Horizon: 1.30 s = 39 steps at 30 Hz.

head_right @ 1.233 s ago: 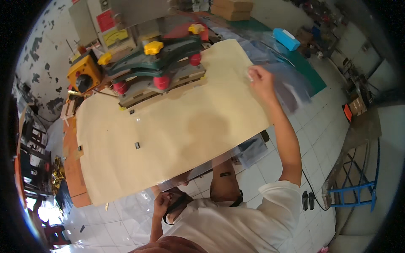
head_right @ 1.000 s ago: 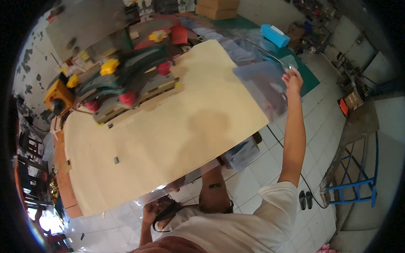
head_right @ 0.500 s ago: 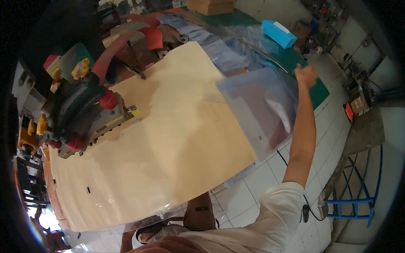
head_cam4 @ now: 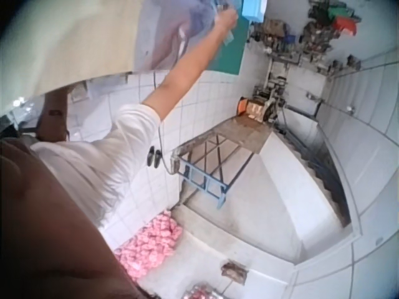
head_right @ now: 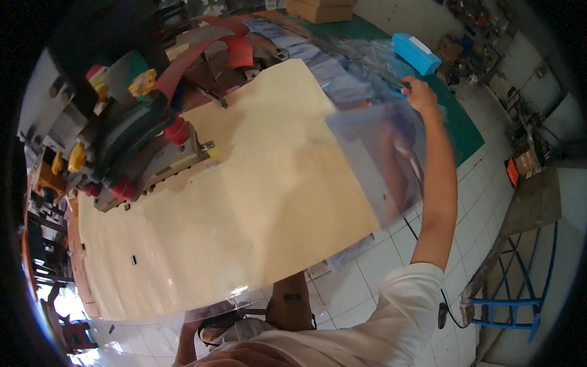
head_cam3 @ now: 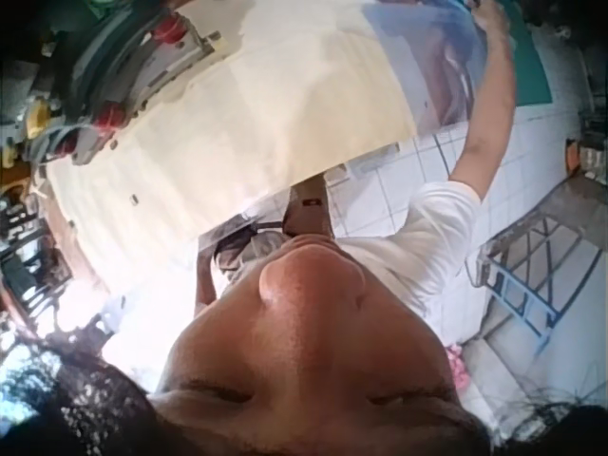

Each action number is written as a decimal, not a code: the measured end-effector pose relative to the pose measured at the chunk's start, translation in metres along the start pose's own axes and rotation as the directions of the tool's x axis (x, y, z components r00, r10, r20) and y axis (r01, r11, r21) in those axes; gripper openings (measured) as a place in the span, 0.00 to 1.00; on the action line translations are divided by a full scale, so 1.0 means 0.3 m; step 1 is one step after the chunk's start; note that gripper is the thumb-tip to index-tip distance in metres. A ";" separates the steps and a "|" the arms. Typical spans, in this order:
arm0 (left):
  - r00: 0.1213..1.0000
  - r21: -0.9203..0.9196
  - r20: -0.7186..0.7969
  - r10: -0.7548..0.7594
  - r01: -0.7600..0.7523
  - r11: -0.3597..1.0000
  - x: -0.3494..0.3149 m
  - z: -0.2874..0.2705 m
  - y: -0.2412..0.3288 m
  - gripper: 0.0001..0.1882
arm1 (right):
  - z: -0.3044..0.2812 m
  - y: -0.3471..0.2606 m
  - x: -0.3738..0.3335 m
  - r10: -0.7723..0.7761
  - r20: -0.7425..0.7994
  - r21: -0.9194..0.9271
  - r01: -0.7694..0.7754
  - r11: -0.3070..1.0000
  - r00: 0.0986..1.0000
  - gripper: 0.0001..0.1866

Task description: The person aligns plastic pouches on a table, handles a long ruler, and positions the plastic sheets under a heat sealing machine to seal them.

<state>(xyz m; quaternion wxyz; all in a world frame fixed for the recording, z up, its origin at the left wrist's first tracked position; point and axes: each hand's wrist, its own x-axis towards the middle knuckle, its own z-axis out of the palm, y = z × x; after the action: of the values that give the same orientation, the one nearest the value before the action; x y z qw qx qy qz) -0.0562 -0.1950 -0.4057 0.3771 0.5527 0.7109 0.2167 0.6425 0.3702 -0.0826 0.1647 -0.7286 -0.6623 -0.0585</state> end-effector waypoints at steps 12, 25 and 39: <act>0.990 -0.084 -0.071 0.120 -0.126 0.988 0.006 0.035 -0.052 0.09 | -0.034 -0.089 0.029 0.090 0.018 0.010 -0.090 0.996 0.996 0.31; 0.888 -0.125 0.031 -0.458 0.458 0.880 -0.083 0.074 0.175 0.10 | 0.272 -0.334 0.613 0.310 0.133 0.020 -0.316 0.949 0.941 0.60; 0.690 -0.045 0.232 -0.685 0.711 0.701 -0.244 0.047 0.533 0.10 | 0.468 -0.116 0.790 0.497 0.274 0.166 -0.549 0.819 0.824 0.42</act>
<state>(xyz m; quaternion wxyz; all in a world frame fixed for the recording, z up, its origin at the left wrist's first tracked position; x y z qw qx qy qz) 0.0620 -0.2187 -0.2768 0.5351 0.2328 0.8107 0.0473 0.6171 0.6412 -0.1370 0.1865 -0.8598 -0.4513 0.1490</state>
